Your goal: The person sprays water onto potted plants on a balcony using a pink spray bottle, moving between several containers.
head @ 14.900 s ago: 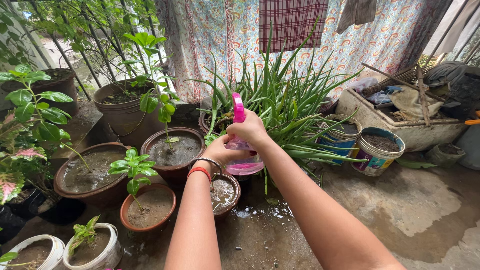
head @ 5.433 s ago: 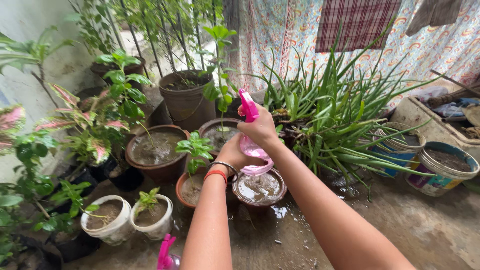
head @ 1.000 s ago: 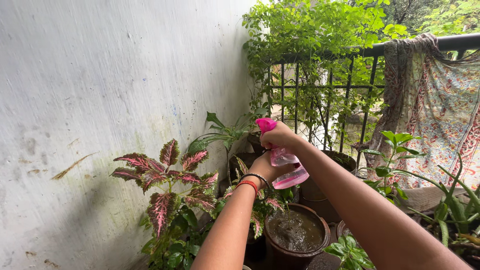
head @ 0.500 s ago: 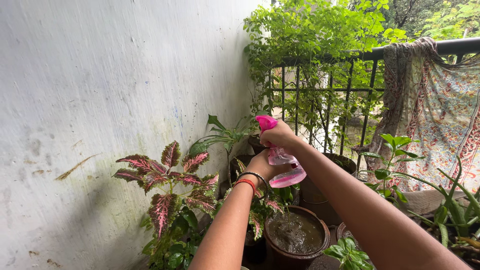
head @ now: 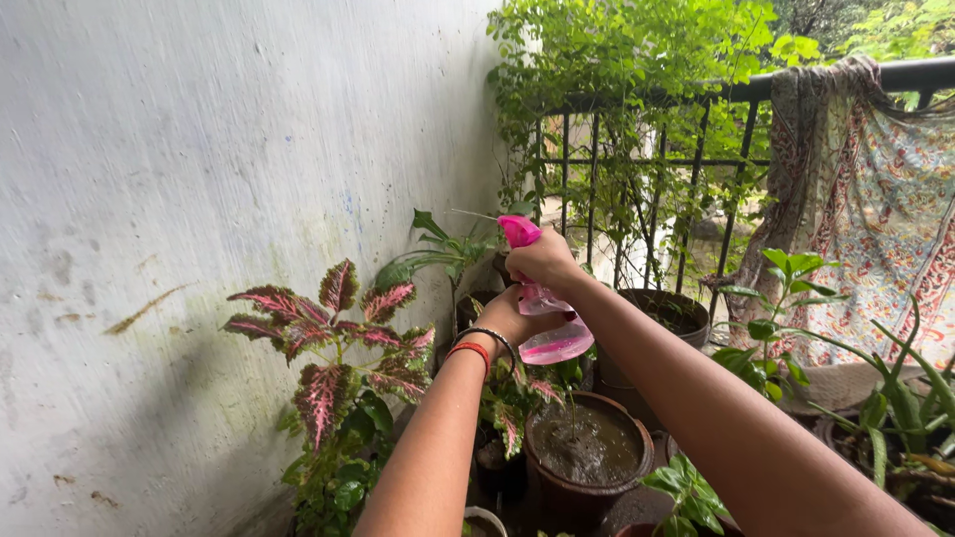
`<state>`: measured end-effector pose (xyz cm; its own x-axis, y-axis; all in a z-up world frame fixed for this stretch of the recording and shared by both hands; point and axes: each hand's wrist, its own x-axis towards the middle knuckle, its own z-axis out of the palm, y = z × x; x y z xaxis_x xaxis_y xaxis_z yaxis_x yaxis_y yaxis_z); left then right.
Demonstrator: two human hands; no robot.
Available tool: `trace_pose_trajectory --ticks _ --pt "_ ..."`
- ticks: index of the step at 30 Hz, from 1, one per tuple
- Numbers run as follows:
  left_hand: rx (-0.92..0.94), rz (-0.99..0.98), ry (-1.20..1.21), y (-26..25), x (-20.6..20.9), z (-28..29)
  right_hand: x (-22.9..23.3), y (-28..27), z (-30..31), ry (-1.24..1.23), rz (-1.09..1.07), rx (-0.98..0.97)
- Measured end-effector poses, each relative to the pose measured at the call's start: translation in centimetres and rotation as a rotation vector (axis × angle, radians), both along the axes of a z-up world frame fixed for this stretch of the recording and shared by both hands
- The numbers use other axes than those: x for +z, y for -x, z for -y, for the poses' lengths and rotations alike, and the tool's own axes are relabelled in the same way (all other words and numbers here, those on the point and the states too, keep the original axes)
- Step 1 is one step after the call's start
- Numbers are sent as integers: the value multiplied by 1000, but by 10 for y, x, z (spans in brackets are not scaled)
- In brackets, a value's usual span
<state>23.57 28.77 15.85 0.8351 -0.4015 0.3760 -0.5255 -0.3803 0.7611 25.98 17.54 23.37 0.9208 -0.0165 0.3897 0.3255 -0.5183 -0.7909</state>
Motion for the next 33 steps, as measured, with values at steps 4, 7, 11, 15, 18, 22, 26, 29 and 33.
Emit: trace_pose_trajectory --ticks 4,7,11,15,18,22,26,29,33 --pt "89 23 -94 18 -9 4 -16 7 5 -29 -22 87" --pt "97 24 -74 32 -17 5 -31 11 9 -61 -7 174" --pt "78 24 -70 41 -30 9 -50 17 14 -99 -7 186" --pt "27 -29 46 52 -46 10 -64 27 20 -86 -28 154" --pt "27 9 -23 56 -54 14 -74 37 24 -23 -27 64" --pt "-50 -39 -36 62 -64 21 -82 53 27 -38 3 -11" --pt "-125 -83 7 70 -79 25 -89 73 35 -61 7 15" --pt "-143 -139 31 80 -85 32 -95 87 41 -54 3 -15" --pt "-118 -48 -28 101 -87 38 -98 98 48 0 1 -111"
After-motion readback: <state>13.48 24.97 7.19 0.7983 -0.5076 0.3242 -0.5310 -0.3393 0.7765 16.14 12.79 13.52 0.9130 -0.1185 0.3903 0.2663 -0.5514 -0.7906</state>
